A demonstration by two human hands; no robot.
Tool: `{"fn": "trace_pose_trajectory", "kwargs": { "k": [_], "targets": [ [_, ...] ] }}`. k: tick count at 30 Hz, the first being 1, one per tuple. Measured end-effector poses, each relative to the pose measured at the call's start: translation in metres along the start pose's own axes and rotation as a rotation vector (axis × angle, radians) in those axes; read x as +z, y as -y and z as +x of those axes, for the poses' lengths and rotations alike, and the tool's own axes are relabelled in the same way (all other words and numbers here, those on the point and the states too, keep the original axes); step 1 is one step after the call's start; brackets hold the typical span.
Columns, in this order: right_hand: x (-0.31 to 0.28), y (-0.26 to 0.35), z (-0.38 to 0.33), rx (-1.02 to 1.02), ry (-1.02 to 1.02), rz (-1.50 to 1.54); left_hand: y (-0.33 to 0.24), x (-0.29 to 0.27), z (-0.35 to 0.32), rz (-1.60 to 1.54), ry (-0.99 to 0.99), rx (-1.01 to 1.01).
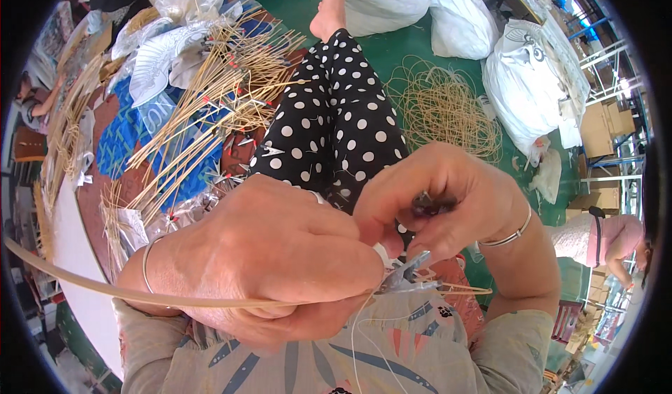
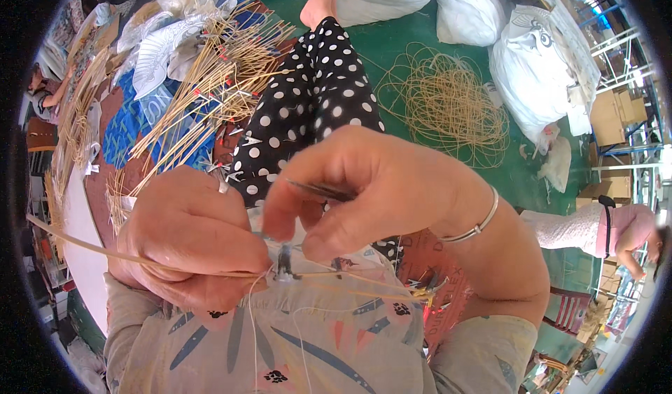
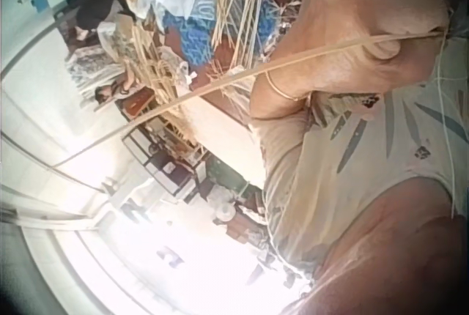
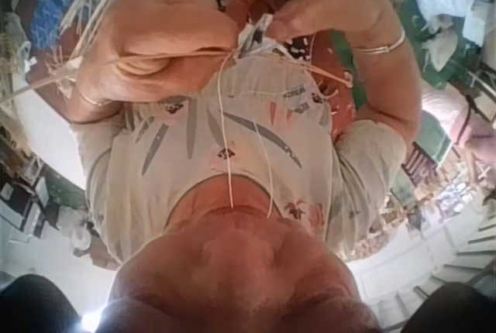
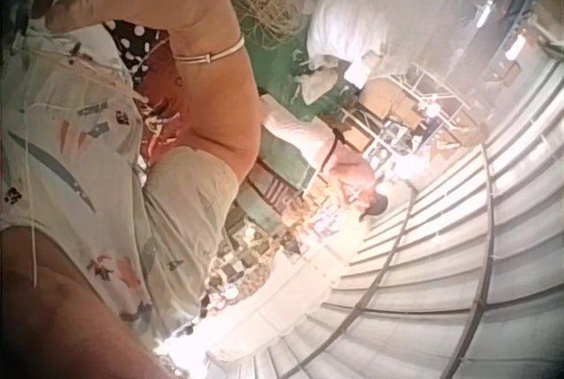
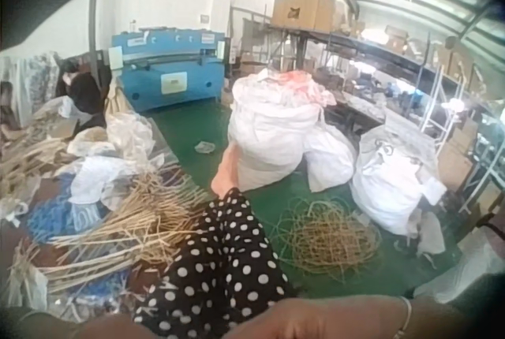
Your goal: The person sits on the floor and weaves thin bamboo strips together using a red-handled tool to secure the structure. They repeatedly wrap a thin string around the bamboo frame and pull it tight to bind the pieces.
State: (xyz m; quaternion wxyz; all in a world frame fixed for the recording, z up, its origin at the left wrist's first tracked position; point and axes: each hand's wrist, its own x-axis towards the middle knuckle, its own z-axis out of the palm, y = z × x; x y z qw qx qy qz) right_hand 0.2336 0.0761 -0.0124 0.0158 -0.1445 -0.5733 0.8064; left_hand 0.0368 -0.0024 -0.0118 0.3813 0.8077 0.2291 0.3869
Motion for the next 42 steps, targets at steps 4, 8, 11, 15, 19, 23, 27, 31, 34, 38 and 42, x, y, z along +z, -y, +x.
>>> {"fn": "trace_pose_trajectory", "kwargs": {
  "k": [4, 8, 11, 15, 19, 23, 27, 31, 34, 38, 42],
  "targets": [
    [0.004, -0.014, 0.002, -0.086, -0.015, 0.039, -0.002, 0.0, 0.003, 0.022, -0.027, 0.017],
    [0.001, -0.015, 0.006, -0.101, -0.03, -0.108, -0.001, 0.003, 0.002, 0.021, -0.078, 0.016],
    [0.004, -0.016, 0.01, -0.067, -0.091, -0.14, 0.0, 0.005, 0.0, 0.023, -0.114, 0.016],
    [0.012, -0.005, 0.005, -0.163, -0.15, -0.113, 0.0, 0.003, 0.001, 0.022, -0.104, 0.031],
    [0.009, -0.005, 0.0, -0.399, -0.103, -0.34, 0.002, 0.006, -0.001, -0.049, -0.133, 0.034],
    [0.005, -0.018, 0.005, -0.554, -0.082, -0.32, 0.002, 0.005, 0.0, -0.07, -0.128, 0.006],
    [0.005, -0.017, 0.006, -0.501, -0.107, -0.367, 0.003, 0.006, -0.002, -0.048, -0.171, -0.024],
    [0.012, -0.033, 0.014, -0.268, -0.207, -0.088, 0.01, 0.007, -0.002, 0.073, -0.201, -0.051],
    [0.015, -0.038, 0.017, -0.15, -0.204, 0.088, 0.006, 0.009, -0.003, 0.048, -0.212, -0.138],
    [0.009, -0.041, 0.022, -0.15, -0.103, 0.132, 0.005, 0.005, -0.003, 0.01, -0.154, -0.125],
    [-0.004, -0.008, 0.016, -0.148, -0.583, -0.191, 0.0, -0.004, -0.005, -0.004, -0.207, -0.121]
  ]
}}
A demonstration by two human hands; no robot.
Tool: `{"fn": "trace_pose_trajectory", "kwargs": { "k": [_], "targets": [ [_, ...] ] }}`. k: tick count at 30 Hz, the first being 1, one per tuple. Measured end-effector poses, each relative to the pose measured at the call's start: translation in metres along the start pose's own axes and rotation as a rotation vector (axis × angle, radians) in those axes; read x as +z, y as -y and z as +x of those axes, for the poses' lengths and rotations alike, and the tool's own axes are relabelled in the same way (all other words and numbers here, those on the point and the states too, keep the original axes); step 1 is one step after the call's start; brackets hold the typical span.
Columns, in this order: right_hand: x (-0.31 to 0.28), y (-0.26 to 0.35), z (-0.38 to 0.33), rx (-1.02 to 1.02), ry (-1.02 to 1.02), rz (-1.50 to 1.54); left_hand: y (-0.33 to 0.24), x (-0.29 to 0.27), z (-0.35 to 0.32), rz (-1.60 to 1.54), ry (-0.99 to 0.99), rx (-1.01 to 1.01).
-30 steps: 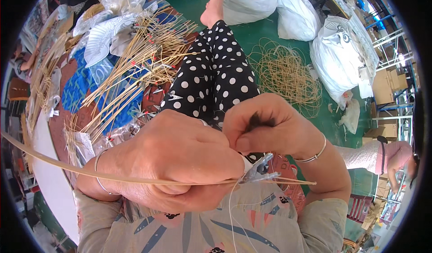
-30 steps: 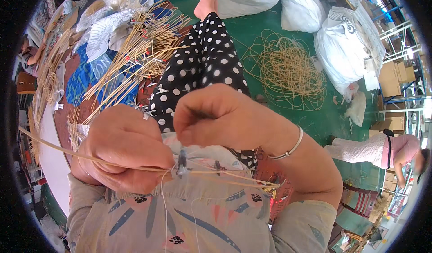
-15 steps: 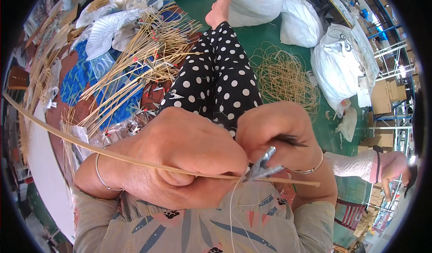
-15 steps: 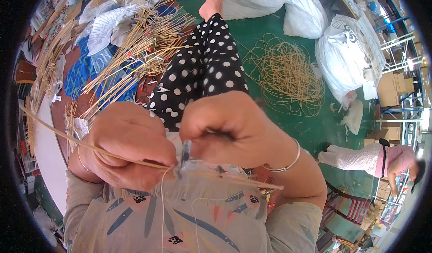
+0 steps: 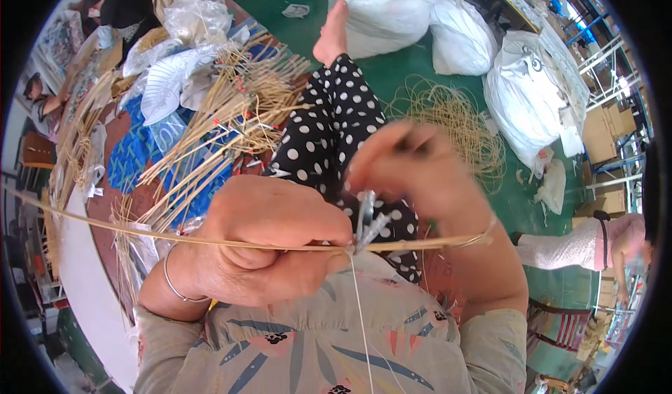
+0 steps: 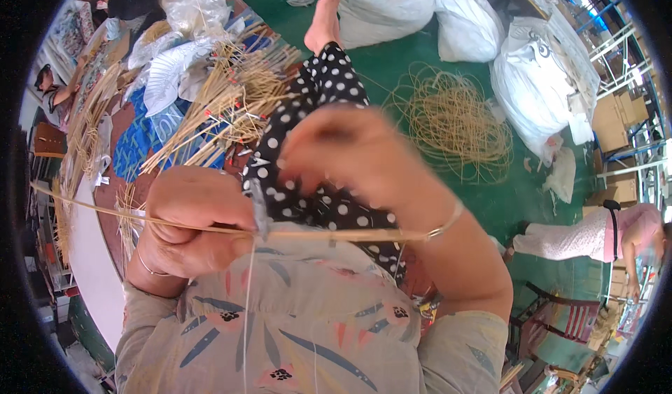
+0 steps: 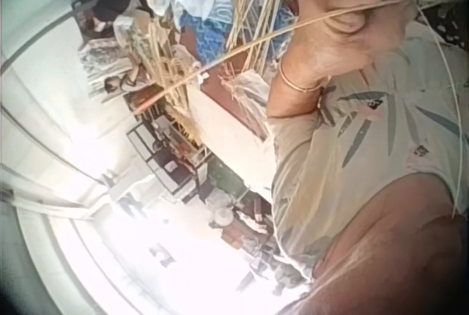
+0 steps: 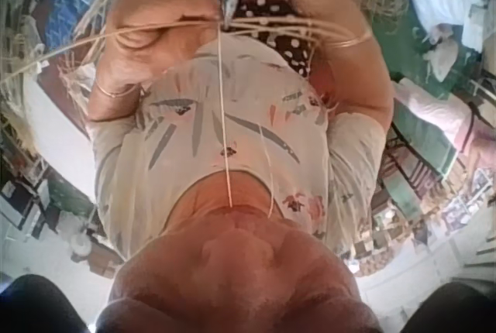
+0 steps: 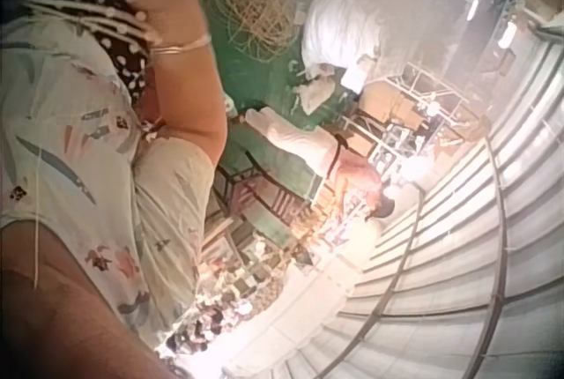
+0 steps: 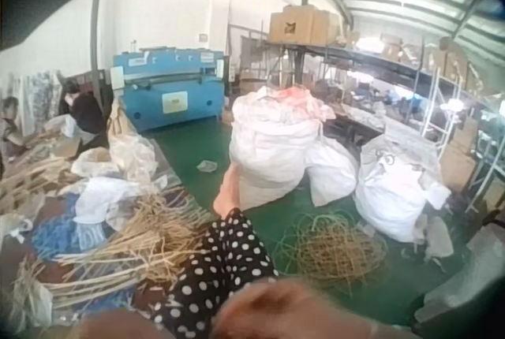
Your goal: The person sits on the floor and weaves thin bamboo strips together using a red-handled tool to secure the structure. They repeatedly wrap a thin string around the bamboo frame and pull it tight to bind the pieces.
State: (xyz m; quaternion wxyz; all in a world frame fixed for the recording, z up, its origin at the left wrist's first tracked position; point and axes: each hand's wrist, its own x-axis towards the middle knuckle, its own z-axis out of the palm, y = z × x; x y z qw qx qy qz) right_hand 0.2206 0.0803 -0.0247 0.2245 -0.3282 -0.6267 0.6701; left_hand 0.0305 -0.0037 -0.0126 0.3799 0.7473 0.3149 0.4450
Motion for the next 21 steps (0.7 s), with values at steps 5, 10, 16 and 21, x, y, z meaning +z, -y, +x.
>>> {"fn": "trace_pose_trajectory", "kwargs": {
  "k": [5, 10, 16, 21],
  "targets": [
    [-0.014, 0.026, -0.046, -0.729, -0.388, 0.35, -0.004, -0.011, -0.003, 0.094, -0.231, 0.095],
    [0.009, 0.015, -0.047, -0.939, 0.795, 0.365, -0.006, -0.014, 0.004, 0.241, -0.352, 0.109],
    [-0.003, 0.077, -0.079, -1.039, 1.057, 0.132, -0.016, -0.056, -0.065, 0.536, -1.463, 0.23],
    [0.01, 0.035, -0.04, -1.021, 0.667, 0.225, -0.004, -0.079, -0.097, 0.343, -0.918, 0.164]
  ]
}}
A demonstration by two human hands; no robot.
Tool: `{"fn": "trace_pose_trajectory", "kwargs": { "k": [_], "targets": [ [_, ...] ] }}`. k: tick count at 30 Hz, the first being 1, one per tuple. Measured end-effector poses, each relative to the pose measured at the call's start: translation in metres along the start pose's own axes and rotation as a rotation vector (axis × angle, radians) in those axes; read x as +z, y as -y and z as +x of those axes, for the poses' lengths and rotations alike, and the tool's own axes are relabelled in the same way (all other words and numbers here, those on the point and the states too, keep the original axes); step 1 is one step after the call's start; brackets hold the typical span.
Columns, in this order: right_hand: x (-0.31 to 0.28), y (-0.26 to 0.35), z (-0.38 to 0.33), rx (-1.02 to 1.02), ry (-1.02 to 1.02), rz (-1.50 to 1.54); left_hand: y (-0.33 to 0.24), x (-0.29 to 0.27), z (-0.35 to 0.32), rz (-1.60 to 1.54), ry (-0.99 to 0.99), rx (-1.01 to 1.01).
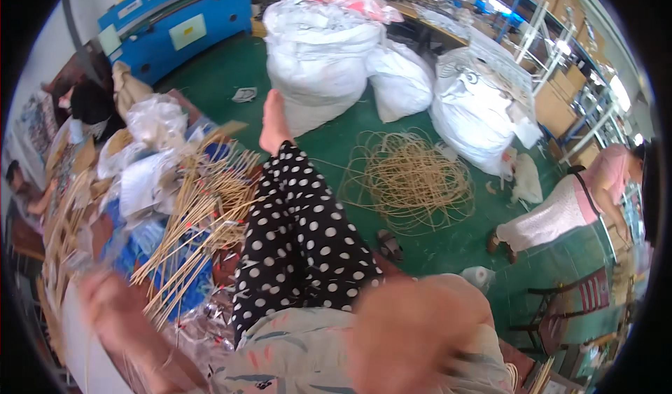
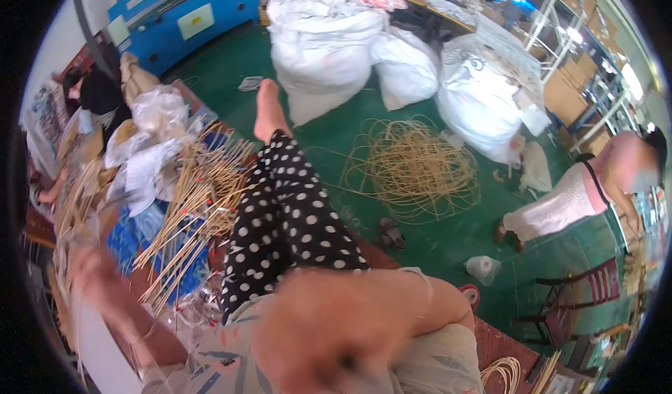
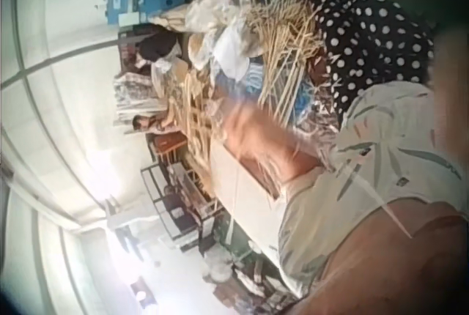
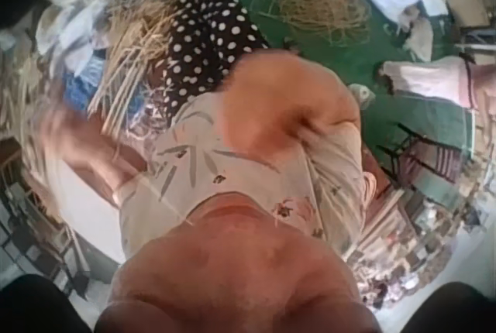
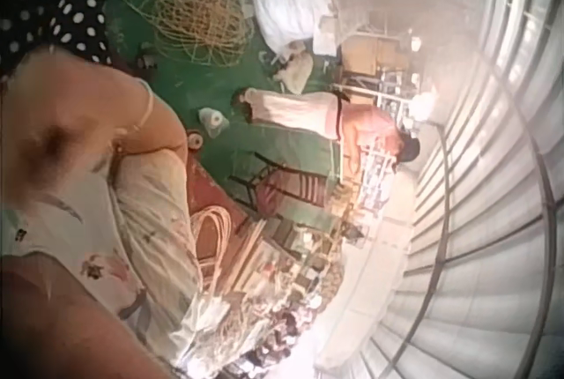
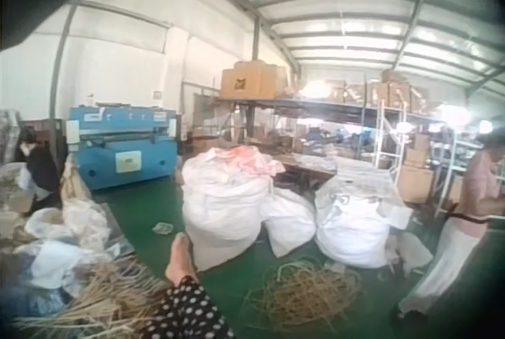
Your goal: The person sits on the floor and weaves thin bamboo strips together using a red-handled tool to secure the structure. They repeatedly wrap a thin string around the bamboo frame and pull it tight to bind the pieces.
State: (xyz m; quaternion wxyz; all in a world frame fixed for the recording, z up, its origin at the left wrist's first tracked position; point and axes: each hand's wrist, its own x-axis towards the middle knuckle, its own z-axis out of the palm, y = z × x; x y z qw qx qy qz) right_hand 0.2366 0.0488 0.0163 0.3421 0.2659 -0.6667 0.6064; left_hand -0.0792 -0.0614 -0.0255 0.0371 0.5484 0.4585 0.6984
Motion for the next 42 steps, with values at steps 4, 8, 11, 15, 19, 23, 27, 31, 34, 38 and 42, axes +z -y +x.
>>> {"fn": "trace_pose_trajectory", "kwargs": {
  "k": [4, 8, 11, 15, 19, 23, 27, 31, 34, 38, 42],
  "targets": [
    [0.007, -0.045, 0.008, 0.382, -0.182, -0.836, 0.008, 0.123, 0.01, 0.192, 0.469, 0.05],
    [0.022, -0.043, 0.012, 0.451, -0.735, 0.382, -0.009, 0.147, 0.013, 0.055, 0.44, 0.3],
    [0.026, -0.026, 0.006, 0.414, -0.537, 0.2, -0.034, 0.133, 0.018, -0.053, 0.477, 0.319],
    [0.024, -0.014, 0.013, 0.336, -0.288, -0.505, -0.046, 0.115, 0.013, -0.204, 0.518, 0.276],
    [0.032, -0.001, 0.026, 0.287, -0.27, -0.98, -0.07, 0.11, 0.019, -0.08, 0.606, 0.259],
    [0.034, -0.015, 0.028, 0.24, -0.355, -1.17, -0.057, 0.119, 0.01, -0.306, 0.46, 0.327],
    [0.013, -0.064, 0.005, 0.283, -0.592, -0.939, -0.021, 0.128, 0.002, 0.063, 0.469, 0.4],
    [-0.005, -0.092, -0.014, 0.51, -0.763, -0.643, 0.014, 0.142, -0.007, 0.149, 0.419, 0.328],
    [-0.002, -0.097, -0.017, 0.411, -0.762, -0.714, 0.012, 0.144, -0.011, 0.17, 0.4, 0.283],
    [0.014, -0.063, 0.003, 0.439, -0.51, -0.714, 0.01, 0.135, -0.004, 0.212, 0.333, 0.298],
    [0.036, -0.051, 0.01, 0.166, -0.368, -0.291, -0.011, 0.133, -0.003, 0.187, 0.334, 0.214]
  ]
}}
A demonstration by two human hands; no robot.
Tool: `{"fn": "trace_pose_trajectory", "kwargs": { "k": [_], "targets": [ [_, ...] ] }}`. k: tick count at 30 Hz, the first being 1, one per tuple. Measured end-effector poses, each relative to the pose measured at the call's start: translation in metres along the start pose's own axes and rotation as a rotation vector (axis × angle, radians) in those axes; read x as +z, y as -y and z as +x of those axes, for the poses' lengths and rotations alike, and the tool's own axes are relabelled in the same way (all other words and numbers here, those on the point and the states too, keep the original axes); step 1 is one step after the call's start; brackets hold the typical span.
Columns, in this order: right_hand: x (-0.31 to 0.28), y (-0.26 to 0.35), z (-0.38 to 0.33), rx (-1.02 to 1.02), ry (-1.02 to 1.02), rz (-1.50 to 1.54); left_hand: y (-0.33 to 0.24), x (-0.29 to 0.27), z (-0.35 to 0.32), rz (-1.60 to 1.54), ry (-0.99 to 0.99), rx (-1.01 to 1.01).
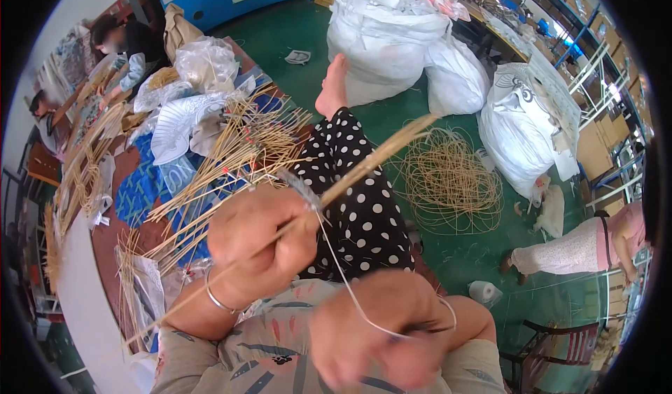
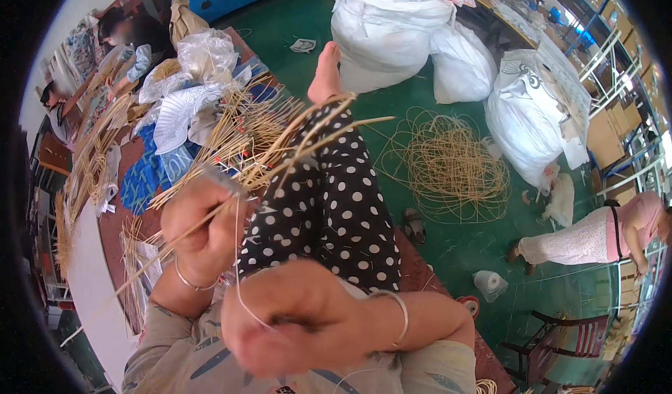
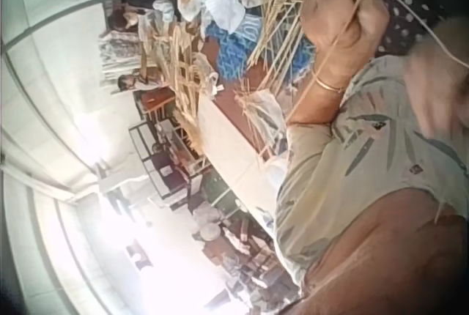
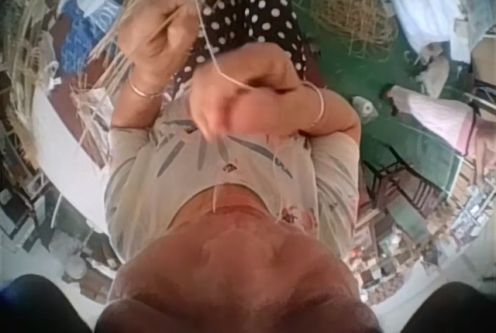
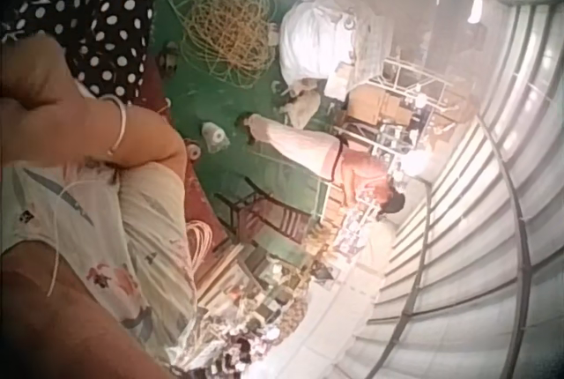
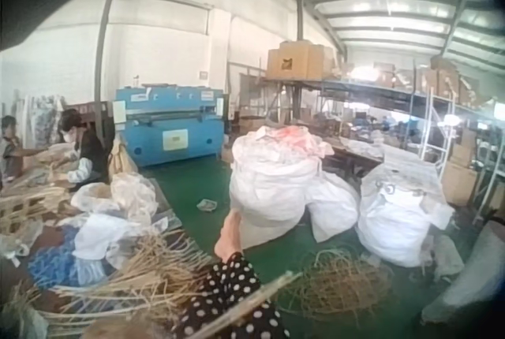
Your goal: The person sits on the floor and weaves thin bamboo strips together using a red-handled tool to secure the structure. They repeatedly wrap a thin string around the bamboo frame and pull it tight to bind the pieces.
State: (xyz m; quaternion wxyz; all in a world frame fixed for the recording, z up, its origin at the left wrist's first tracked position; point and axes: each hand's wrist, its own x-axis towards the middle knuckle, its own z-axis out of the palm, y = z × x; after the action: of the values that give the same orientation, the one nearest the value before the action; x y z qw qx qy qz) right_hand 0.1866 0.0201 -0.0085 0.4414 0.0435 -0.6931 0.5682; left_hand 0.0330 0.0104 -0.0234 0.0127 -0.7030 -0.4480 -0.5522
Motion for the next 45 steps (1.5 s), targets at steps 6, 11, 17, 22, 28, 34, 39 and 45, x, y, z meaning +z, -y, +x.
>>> {"fn": "trace_pose_trajectory", "kwargs": {
  "k": [6, 11, 17, 22, 28, 34, 39, 45],
  "targets": [
    [-0.005, 0.024, -0.002, -0.035, 0.061, -0.31, -0.021, -0.034, 0.007, -0.261, 0.168, 0.153],
    [-0.007, 0.042, 0.0, -0.124, 0.072, -0.654, -0.028, -0.029, -0.003, -0.347, 0.049, 0.258],
    [0.0, 0.027, -0.003, -0.069, -0.093, -0.861, -0.03, -0.028, 0.004, -0.374, 0.09, 0.235],
    [-0.016, -0.031, 0.001, 0.058, -0.275, -0.66, 0.002, -0.008, -0.01, -0.011, 0.158, 0.115],
    [-0.03, -0.07, -0.007, 0.215, -0.399, -0.44, 0.016, 0.014, -0.019, -0.165, 0.088, -0.142],
    [-0.03, -0.028, -0.004, -0.049, -0.03, -0.714, 0.004, 0.007, -0.017, -0.466, -0.041, -0.367],
    [-0.036, -0.018, -0.016, -0.078, -0.251, -0.916, -0.009, -0.002, -0.014, -0.695, 0.042, -0.427],
    [-0.028, -0.026, -0.014, -0.239, -0.351, -1.113, -0.02, 0.007, -0.007, -0.906, -0.023, -0.448]
  ]
}}
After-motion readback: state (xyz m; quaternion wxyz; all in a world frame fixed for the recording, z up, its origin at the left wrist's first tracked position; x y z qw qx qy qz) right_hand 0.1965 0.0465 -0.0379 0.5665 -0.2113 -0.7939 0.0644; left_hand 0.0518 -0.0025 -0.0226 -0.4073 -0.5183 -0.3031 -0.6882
